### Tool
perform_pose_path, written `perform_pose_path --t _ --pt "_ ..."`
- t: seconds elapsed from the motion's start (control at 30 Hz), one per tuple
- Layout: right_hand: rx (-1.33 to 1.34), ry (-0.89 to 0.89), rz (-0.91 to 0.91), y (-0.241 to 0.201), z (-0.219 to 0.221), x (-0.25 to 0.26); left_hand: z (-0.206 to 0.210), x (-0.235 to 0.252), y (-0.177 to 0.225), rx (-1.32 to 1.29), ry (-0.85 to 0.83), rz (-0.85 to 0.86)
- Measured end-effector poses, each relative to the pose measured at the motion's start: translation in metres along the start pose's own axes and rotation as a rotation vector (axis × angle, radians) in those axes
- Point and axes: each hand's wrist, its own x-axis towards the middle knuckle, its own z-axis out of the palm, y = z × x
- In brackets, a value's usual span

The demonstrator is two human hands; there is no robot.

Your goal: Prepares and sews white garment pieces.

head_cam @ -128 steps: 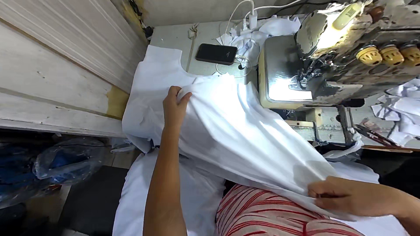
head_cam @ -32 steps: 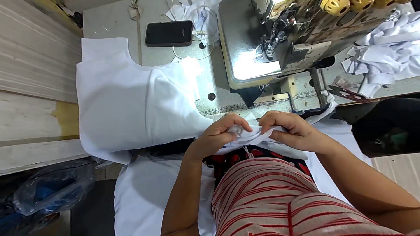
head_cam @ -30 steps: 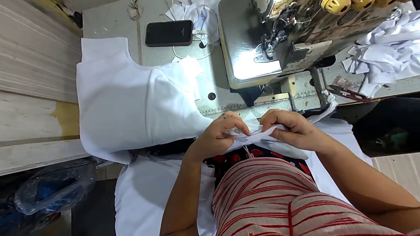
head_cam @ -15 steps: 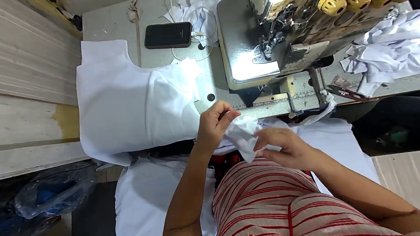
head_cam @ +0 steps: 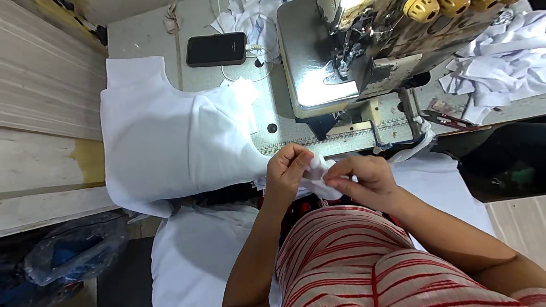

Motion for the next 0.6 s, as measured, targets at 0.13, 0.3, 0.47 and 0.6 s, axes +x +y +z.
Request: perform_pose_path --t 0.13,0.3,0.47,0.6 --pt "-0.081 0.036 -0.07 0.001 0.001 0.0 0.005 -0.001 -0.005 -0.024 -0.014 -0.018" --pt "-0.038 0.239 0.101 0.014 -0.006 0.004 0.012 -0.011 -0.001 -0.064 -0.121 0.021" --pt "0.154 -0.097 0.296 0.014 -0.019 0.005 0.008 -0.01 0.002 0.098 -0.064 0.18" --pt "0.386 -0.33 0.358 0.013 -0.03 0.01 0.0 -0.006 0.016 0.238 -0.02 0.251"
